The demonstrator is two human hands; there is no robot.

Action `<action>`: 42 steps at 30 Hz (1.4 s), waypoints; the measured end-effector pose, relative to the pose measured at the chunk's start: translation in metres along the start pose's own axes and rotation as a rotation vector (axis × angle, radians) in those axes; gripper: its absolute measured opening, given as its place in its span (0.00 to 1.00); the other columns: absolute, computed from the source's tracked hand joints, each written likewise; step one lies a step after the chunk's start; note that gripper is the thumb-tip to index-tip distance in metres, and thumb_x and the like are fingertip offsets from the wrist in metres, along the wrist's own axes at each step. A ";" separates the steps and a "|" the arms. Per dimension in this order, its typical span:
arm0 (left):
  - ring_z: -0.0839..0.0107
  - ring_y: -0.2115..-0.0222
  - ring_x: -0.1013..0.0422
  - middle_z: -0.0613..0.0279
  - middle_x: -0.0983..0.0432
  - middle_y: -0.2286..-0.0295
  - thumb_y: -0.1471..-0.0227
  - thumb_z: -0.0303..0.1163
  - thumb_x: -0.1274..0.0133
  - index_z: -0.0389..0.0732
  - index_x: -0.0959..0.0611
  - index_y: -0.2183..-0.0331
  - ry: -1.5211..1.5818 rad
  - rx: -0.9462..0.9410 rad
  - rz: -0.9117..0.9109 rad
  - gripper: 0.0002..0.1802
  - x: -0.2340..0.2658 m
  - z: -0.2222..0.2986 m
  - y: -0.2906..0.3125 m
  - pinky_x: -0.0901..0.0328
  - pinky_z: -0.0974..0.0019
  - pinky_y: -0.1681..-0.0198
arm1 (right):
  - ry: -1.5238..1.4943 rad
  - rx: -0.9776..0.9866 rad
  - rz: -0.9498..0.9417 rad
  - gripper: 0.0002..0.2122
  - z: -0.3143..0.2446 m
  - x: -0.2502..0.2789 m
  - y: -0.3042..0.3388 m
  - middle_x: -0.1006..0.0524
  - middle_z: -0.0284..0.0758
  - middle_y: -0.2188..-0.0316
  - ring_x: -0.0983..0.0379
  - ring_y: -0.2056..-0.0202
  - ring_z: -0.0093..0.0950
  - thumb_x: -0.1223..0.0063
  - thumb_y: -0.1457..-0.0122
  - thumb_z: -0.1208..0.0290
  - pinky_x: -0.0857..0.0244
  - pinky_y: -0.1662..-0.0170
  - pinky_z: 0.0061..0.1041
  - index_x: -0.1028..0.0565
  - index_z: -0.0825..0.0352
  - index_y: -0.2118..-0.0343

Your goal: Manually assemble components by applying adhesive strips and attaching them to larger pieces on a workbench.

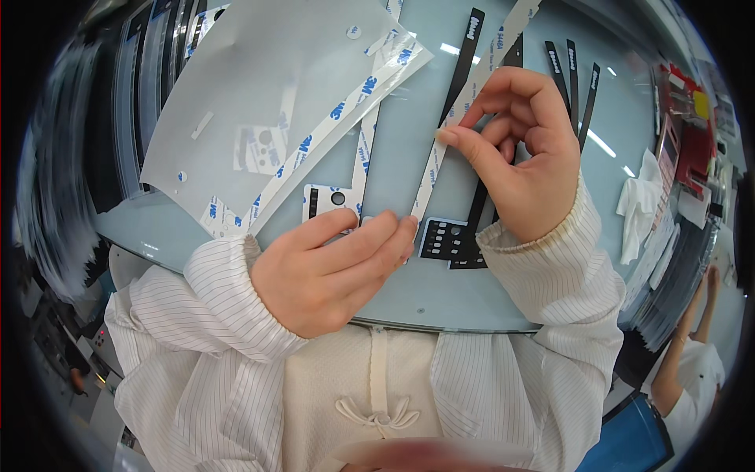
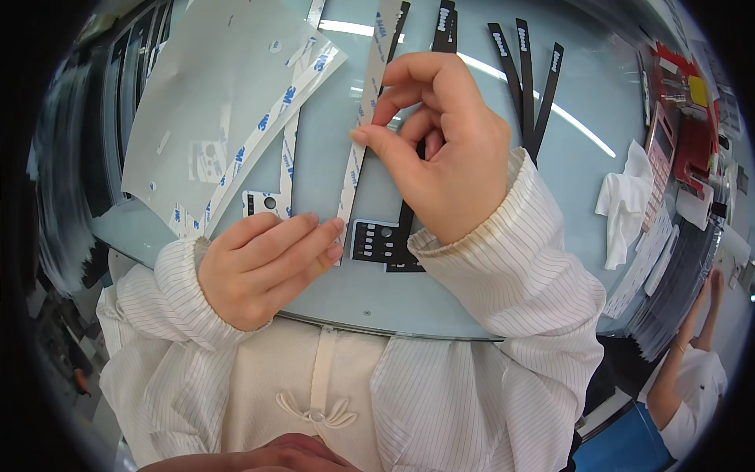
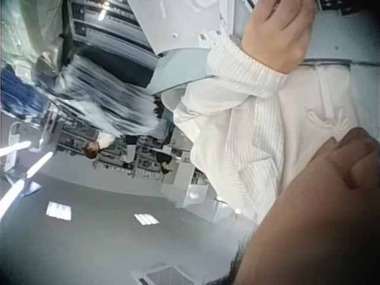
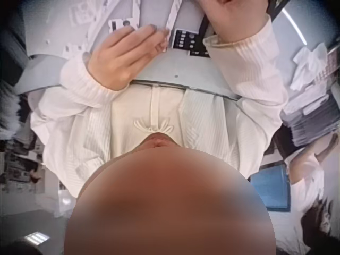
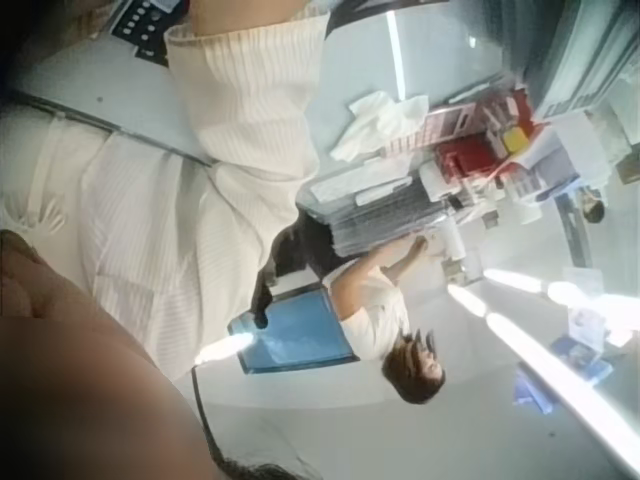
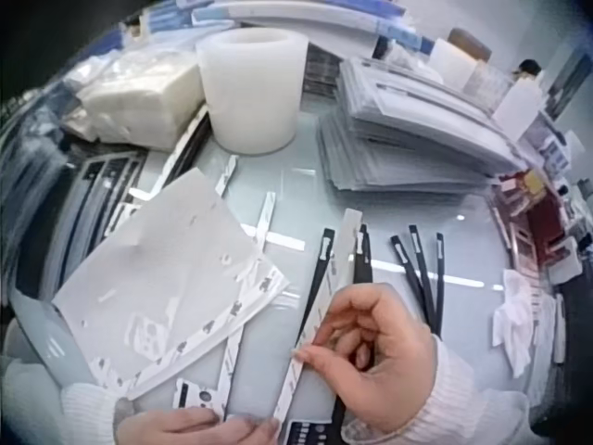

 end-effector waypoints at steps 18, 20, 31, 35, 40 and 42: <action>0.63 0.64 0.25 0.52 0.21 0.60 0.59 0.22 0.36 0.31 0.17 0.71 0.104 0.067 0.094 0.09 -0.005 0.002 0.003 0.30 0.66 0.67 | -0.006 -0.006 0.007 0.21 -0.002 -0.007 0.003 0.22 0.32 0.69 0.33 0.76 0.09 0.34 0.49 0.82 0.46 0.74 0.09 0.32 0.68 0.53; 0.62 0.64 0.25 0.52 0.21 0.59 0.60 0.22 0.36 0.31 0.17 0.70 0.108 0.072 0.094 0.10 -0.004 0.001 0.004 0.31 0.66 0.67 | -0.017 -0.004 0.010 0.22 -0.002 -0.009 0.002 0.22 0.32 0.69 0.33 0.76 0.09 0.34 0.49 0.82 0.46 0.74 0.09 0.32 0.68 0.53; 0.59 0.61 0.26 0.48 0.23 0.54 0.69 0.28 0.36 0.30 0.18 0.67 0.203 0.080 0.018 0.21 -0.001 -0.003 0.010 0.30 0.63 0.65 | 0.079 0.095 0.032 0.26 -0.002 -0.014 0.005 0.21 0.31 0.70 0.31 0.77 0.12 0.32 0.51 0.82 0.44 0.73 0.10 0.34 0.67 0.49; 0.59 0.61 0.26 0.47 0.23 0.54 0.69 0.30 0.36 0.30 0.18 0.67 0.213 0.087 0.030 0.22 0.000 -0.002 0.010 0.30 0.63 0.65 | 0.279 0.314 0.083 0.28 -0.005 -0.013 0.005 0.20 0.32 0.71 0.31 0.79 0.14 0.30 0.52 0.79 0.42 0.76 0.12 0.33 0.67 0.49; 0.58 0.61 0.26 0.46 0.23 0.54 0.70 0.30 0.37 0.29 0.17 0.67 0.178 0.055 0.030 0.23 -0.002 -0.002 0.009 0.30 0.62 0.64 | 0.443 0.492 0.096 0.29 -0.005 -0.013 0.004 0.19 0.33 0.71 0.31 0.81 0.16 0.28 0.53 0.77 0.40 0.77 0.14 0.32 0.67 0.48; 0.58 0.61 0.26 0.46 0.23 0.54 0.70 0.30 0.37 0.29 0.17 0.66 0.172 0.052 0.033 0.23 -0.001 -0.002 0.012 0.30 0.62 0.63 | 0.479 0.460 0.139 0.29 -0.008 -0.014 0.002 0.19 0.32 0.71 0.32 0.81 0.15 0.29 0.53 0.77 0.40 0.77 0.13 0.31 0.67 0.48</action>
Point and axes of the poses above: each hand's wrist, its own y-axis away from the middle knuckle, its own x-axis out of the back of the hand, z = x × y, the point moved 2 cm from there along -y, towards the middle knuckle
